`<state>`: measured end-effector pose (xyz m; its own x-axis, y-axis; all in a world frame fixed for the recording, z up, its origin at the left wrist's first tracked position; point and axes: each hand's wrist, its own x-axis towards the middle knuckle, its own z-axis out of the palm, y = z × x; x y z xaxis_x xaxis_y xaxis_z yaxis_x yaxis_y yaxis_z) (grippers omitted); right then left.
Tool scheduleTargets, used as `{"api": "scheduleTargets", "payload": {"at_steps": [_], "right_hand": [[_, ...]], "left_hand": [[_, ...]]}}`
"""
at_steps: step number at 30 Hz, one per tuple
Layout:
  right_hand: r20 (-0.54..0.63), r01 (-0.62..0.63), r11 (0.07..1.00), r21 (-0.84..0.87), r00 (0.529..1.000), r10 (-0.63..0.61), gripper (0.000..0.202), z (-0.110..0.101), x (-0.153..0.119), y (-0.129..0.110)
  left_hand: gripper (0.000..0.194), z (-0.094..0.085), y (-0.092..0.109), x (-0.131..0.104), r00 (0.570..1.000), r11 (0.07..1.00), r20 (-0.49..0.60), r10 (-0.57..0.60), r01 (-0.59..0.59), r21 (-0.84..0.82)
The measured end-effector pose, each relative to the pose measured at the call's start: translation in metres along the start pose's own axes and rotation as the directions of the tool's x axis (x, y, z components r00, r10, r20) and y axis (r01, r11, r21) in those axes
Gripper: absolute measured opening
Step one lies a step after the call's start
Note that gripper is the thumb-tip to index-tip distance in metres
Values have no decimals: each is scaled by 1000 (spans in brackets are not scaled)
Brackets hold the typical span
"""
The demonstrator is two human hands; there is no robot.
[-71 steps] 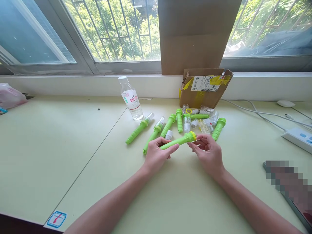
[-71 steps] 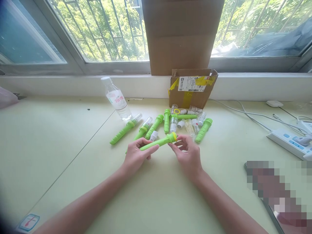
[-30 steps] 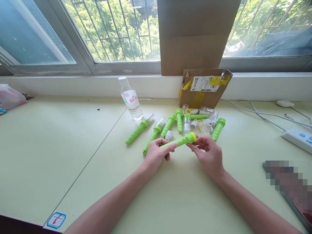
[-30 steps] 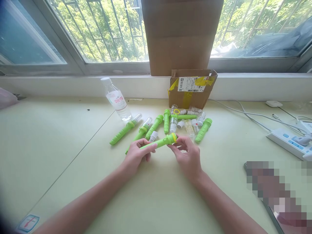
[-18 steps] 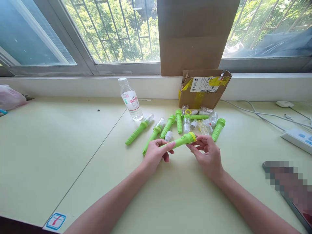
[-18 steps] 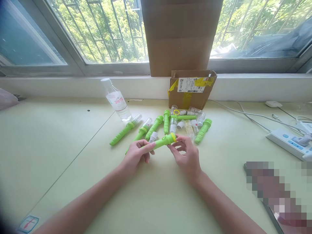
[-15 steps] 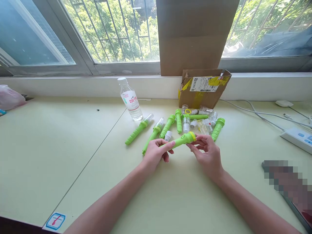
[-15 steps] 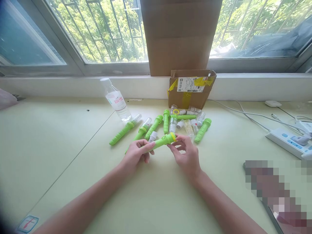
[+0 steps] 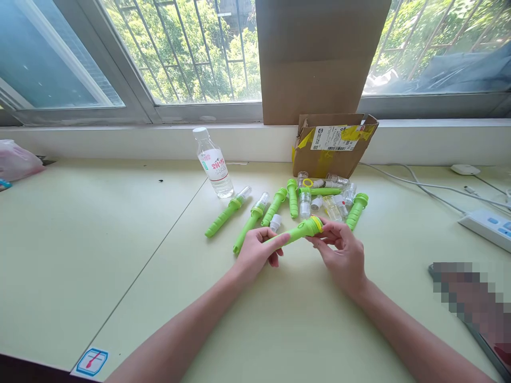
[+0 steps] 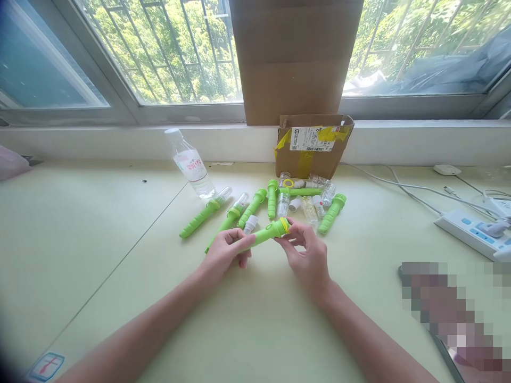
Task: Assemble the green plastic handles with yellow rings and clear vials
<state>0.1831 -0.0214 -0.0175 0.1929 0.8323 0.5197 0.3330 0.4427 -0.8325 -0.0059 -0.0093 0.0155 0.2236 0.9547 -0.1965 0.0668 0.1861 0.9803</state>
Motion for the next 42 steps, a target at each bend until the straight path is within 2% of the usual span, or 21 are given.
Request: {"api": "scheduleTargets", "payload": {"at_steps": [5,13,21,27,30,36,42], "right_hand": [[6,-61,998,25,998,61,23,-2,2,3],[26,-105,994,32,994,104,23,-1,3,3],[28,-121,992,39,992,120,23,-2,3,2],[75,-150,988,47,986,146,29,-3,5,0],[104,-106,994,31,989,102,32,-3,6,-2],[105,70,995,-74,993,-62,35,-2,5,-3],[40,102,986,-135,994,-97,22,-2,2,0]], "left_hand": [[37,5,3,-4,998,988,-46,51,-43,151],[38,4,1,-5,996,962,-46,70,-55,267],[40,4,5,-6,997,967,-41,64,-52,249],[43,2,3,-4,999,980,-23,35,-30,198],[44,1,3,-3,1000,986,-18,6,-3,168],[43,-1,1,-2,999,995,38,-32,28,98],[44,-3,1,-1,995,995,87,-53,45,91]]}}
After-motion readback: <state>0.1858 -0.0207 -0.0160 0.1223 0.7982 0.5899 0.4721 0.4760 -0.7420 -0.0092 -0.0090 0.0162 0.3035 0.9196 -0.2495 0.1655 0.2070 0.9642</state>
